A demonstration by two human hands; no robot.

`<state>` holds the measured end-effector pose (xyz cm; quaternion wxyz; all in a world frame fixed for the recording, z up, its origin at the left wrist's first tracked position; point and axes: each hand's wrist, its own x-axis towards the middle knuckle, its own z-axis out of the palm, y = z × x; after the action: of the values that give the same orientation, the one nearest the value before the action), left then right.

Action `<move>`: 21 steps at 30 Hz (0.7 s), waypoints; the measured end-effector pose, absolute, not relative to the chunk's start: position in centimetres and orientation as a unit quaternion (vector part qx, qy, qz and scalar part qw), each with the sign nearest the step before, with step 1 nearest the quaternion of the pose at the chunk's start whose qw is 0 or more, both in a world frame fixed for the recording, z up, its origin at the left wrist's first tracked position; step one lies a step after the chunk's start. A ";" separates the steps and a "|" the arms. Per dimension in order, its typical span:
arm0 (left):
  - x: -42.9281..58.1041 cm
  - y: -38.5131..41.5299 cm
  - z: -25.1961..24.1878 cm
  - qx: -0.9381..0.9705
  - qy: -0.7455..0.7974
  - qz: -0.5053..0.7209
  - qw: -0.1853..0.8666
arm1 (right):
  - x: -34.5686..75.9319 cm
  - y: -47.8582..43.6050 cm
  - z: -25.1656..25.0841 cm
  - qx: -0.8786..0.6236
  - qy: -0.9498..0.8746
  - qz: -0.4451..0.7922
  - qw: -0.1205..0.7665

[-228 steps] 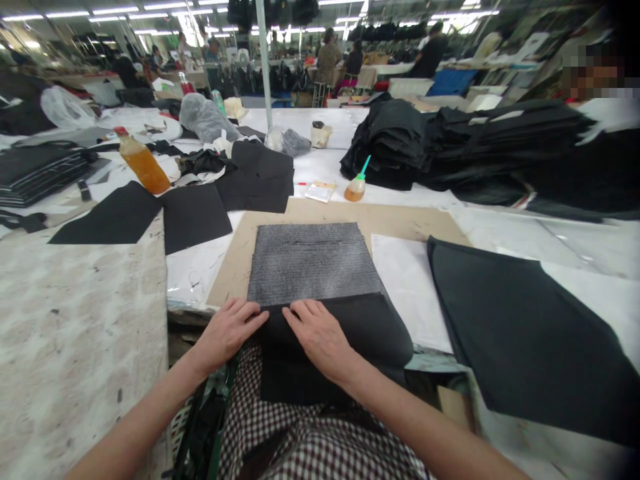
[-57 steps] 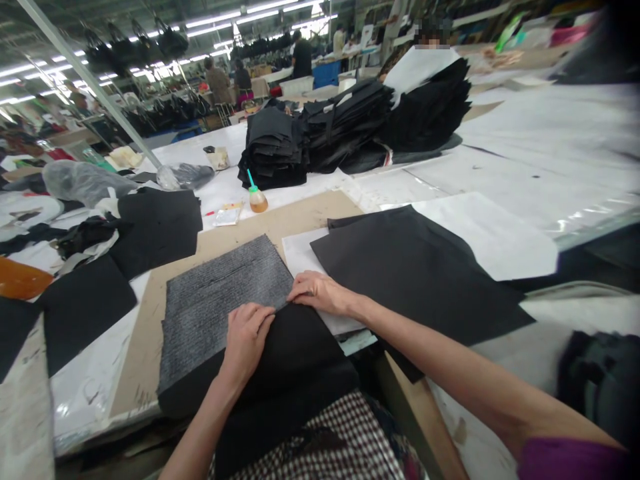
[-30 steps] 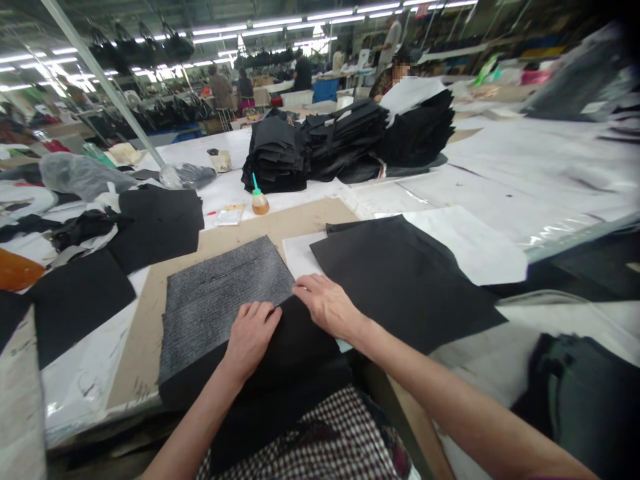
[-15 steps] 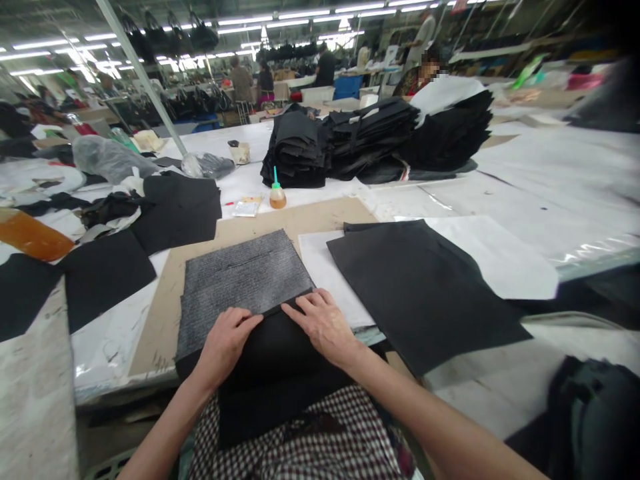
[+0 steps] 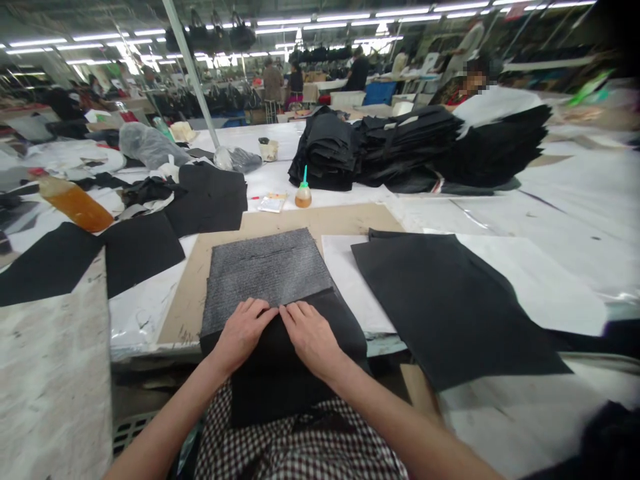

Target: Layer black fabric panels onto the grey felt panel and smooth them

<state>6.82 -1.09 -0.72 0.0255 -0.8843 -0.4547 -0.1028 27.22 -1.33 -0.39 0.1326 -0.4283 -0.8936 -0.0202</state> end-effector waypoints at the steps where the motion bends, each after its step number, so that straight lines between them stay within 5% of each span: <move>1: 6.1 -1.2 -0.9 -0.880 -0.460 -0.118 0.012 | 27.0 -1.4 -0.5 -0.429 -0.894 -0.018 0.130; 14: -0.3 -3.8 -0.7 -0.885 -0.454 -0.102 0.018 | 27.1 -0.8 0.8 -0.390 -0.916 -0.037 0.085; 21: 0.5 -4.2 1.0 -0.894 -0.442 -0.053 0.042 | 22.8 -1.8 0.3 -0.336 -0.931 -0.031 0.139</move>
<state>0.48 -4.24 0.98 0.0422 -0.8944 -0.4422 -0.0526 22.75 -1.76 0.34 0.1392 -0.3363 -0.9309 -0.0310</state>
